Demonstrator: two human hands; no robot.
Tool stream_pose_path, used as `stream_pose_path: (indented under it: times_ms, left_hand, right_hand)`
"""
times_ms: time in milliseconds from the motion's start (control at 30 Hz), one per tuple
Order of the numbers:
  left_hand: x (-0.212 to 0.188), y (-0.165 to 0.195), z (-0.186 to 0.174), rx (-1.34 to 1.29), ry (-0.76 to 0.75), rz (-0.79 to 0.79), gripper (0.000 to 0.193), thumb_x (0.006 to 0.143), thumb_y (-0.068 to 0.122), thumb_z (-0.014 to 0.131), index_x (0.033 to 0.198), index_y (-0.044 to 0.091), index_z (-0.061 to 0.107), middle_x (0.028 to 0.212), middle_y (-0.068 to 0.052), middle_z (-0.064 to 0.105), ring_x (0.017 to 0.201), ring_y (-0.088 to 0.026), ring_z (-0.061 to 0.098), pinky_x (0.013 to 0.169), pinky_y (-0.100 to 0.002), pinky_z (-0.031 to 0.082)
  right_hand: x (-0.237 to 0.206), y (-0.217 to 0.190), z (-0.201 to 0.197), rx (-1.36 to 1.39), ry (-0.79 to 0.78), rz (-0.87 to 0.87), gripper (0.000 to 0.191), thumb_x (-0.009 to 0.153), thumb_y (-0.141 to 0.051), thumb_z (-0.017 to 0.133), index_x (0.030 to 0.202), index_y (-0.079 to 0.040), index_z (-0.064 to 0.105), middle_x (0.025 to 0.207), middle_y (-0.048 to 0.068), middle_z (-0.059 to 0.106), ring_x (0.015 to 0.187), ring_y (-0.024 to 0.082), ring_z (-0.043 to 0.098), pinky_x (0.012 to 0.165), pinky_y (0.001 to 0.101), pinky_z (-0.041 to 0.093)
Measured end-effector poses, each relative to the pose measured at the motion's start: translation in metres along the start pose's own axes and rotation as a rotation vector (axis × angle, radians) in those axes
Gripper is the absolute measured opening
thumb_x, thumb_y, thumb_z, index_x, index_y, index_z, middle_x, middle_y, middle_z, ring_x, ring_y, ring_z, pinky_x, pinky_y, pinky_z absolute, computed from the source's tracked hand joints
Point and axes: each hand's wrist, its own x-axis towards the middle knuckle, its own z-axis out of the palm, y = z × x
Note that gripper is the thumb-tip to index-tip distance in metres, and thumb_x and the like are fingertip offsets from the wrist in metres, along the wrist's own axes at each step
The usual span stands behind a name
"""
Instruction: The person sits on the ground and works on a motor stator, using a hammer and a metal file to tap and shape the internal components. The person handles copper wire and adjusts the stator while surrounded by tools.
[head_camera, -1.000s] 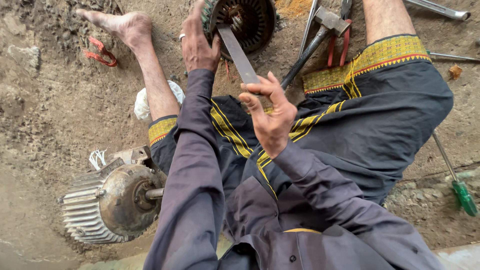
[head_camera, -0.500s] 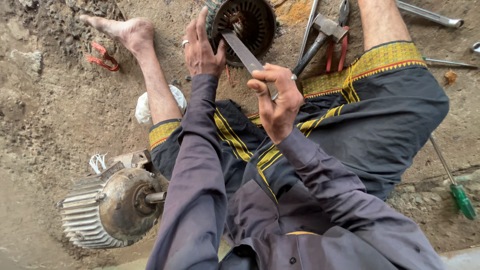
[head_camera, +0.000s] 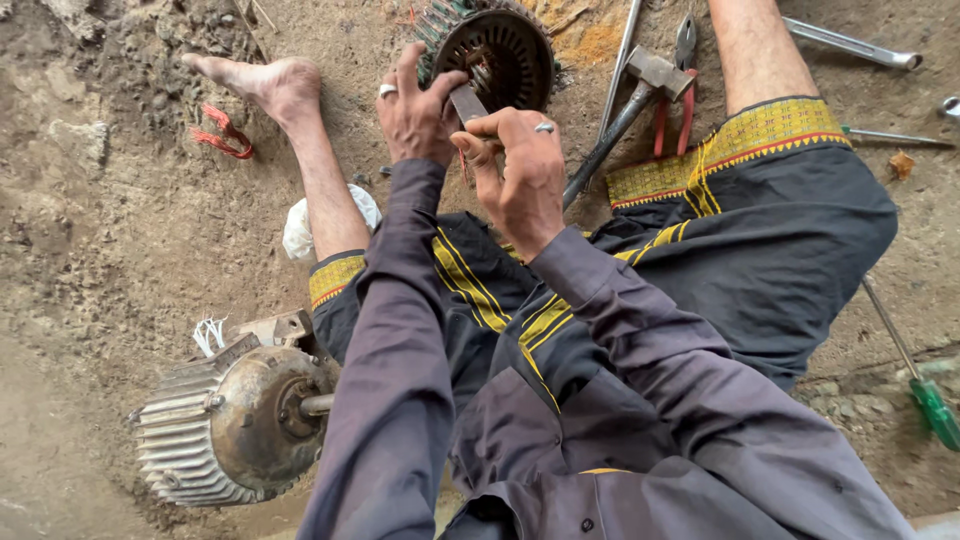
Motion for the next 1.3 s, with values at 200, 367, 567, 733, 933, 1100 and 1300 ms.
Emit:
stream_pose_path:
  times_ms: [200,367,567,733,933,1100,1300]
  left_hand:
    - [0.001,0.005,0.016,0.059,0.077,-0.058,0.023,0.084,0.019,0.087,0.099,0.033,0.079,0.145,-0.005,0.052,0.116,-0.031,0.059,0.089,-0.044,0.051]
    - [0.006,0.011,0.014,0.088,0.164,-0.051,0.022,0.084,0.015,0.084,0.097,0.032,0.079,0.145,-0.004,0.050,0.118,-0.029,0.059,0.103,-0.048,0.050]
    - [0.010,0.017,0.004,0.065,0.137,-0.089,0.020,0.086,0.015,0.082,0.097,0.031,0.080,0.145,-0.004,0.051,0.116,-0.029,0.059,0.103,-0.047,0.050]
    - [0.015,0.016,0.002,0.064,0.138,-0.101,0.019,0.088,0.014,0.080,0.097,0.030,0.080,0.146,-0.004,0.051,0.114,-0.028,0.060,0.103,-0.046,0.050]
    - [0.006,0.016,-0.002,0.040,0.105,-0.122,0.018,0.090,0.014,0.076,0.099,0.029,0.081,0.145,-0.004,0.052,0.113,-0.028,0.059,0.104,-0.046,0.049]
    - [0.008,0.016,-0.008,0.103,0.150,-0.094,0.025,0.095,0.008,0.069,0.099,0.030,0.080,0.145,-0.006,0.051,0.117,-0.024,0.058,0.108,-0.047,0.047]
    - [0.011,0.015,-0.008,0.042,0.110,-0.091,0.018,0.096,0.010,0.068,0.101,0.024,0.080,0.144,-0.010,0.051,0.113,-0.027,0.058,0.106,-0.046,0.047]
  right_hand:
    - [-0.037,0.045,-0.006,0.355,0.087,0.403,0.041,0.105,-0.035,0.063,0.134,-0.008,0.056,0.096,0.001,0.065,0.087,0.015,0.063,0.085,0.0345,0.052]
    - [-0.061,0.128,0.005,-0.163,0.161,0.694,0.066,0.092,-0.039,0.083,0.133,0.000,0.049,0.107,0.019,0.062,0.100,0.035,0.062,0.088,0.0450,0.050]
    - [-0.041,0.159,0.003,-0.395,-0.131,1.014,0.065,0.082,-0.046,0.087,0.118,0.000,0.059,0.109,0.024,0.069,0.104,0.040,0.066,0.091,0.0483,0.051]
    - [-0.028,0.168,-0.004,-0.148,0.058,1.085,0.034,0.071,-0.026,0.076,0.096,-0.005,0.070,0.090,0.012,0.074,0.083,0.029,0.074,0.079,0.0437,0.058]
    - [0.001,0.186,-0.051,1.737,0.084,1.528,0.049,0.104,-0.055,0.066,0.090,-0.009,0.057,0.064,-0.001,0.048,0.052,0.012,0.048,0.049,0.0286,0.042]
    - [-0.062,0.108,-0.080,1.448,-0.048,0.940,0.057,0.102,-0.070,0.056,0.085,-0.016,0.048,0.056,-0.004,0.039,0.040,0.009,0.038,0.036,0.0274,0.031]
    - [-0.109,0.042,-0.100,1.088,-0.158,0.608,0.055,0.097,-0.062,0.065,0.095,-0.009,0.053,0.067,0.003,0.045,0.053,0.012,0.043,0.049,0.0282,0.036]
